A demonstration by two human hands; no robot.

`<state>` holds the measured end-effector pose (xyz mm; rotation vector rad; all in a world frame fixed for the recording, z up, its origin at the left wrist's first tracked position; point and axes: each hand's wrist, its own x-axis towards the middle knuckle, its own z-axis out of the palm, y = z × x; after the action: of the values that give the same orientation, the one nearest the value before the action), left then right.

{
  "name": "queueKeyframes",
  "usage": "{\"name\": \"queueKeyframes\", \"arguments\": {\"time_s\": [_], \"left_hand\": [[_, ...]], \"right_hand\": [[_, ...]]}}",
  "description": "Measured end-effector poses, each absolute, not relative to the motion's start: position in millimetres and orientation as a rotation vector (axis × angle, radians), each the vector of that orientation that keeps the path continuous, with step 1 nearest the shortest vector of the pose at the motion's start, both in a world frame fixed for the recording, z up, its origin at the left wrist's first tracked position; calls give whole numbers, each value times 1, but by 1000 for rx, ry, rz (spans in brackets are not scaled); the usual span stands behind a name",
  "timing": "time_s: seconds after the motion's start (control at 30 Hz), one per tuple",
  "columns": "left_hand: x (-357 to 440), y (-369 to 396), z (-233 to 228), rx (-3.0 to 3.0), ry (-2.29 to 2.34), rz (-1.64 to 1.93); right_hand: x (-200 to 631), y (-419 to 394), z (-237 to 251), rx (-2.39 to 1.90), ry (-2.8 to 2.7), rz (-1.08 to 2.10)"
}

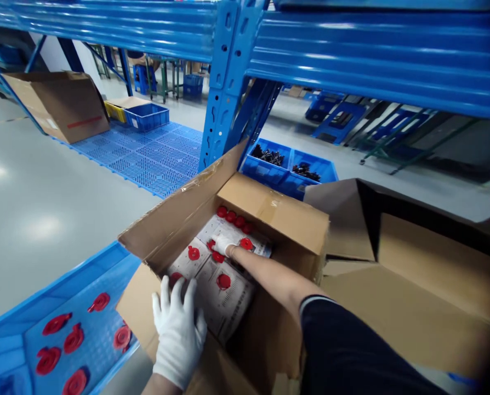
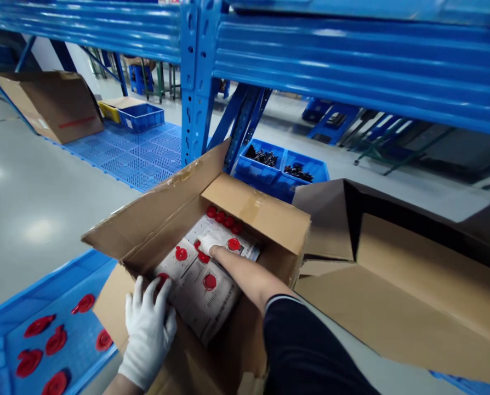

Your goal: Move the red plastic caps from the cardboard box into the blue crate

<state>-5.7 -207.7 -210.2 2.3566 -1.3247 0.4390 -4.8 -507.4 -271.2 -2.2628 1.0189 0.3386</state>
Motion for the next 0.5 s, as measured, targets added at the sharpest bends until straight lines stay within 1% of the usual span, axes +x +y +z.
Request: {"name": "queueKeyframes", "arguments": {"time_s": [0.07, 0.17, 0.3, 0.37, 0.5], "left_hand": [[-1, -208, -203, 2288, -1331, 446], [6, -210, -193, 2105, -1331, 441], [11, -213, -175, 1835, -1279, 263], [14, -210, -163, 1744, -1251, 235], [33, -189, -141, 1767, -1278, 348]], "right_hand": [[-12, -493, -239, -2250, 905, 345], [-32, -461, -185, -2242, 753, 273], [-54, -396, -123, -2212, 500, 139], [-53, -363, -104, -2260, 428, 78], [-30, -308, -86, -2262, 490, 49]]}}
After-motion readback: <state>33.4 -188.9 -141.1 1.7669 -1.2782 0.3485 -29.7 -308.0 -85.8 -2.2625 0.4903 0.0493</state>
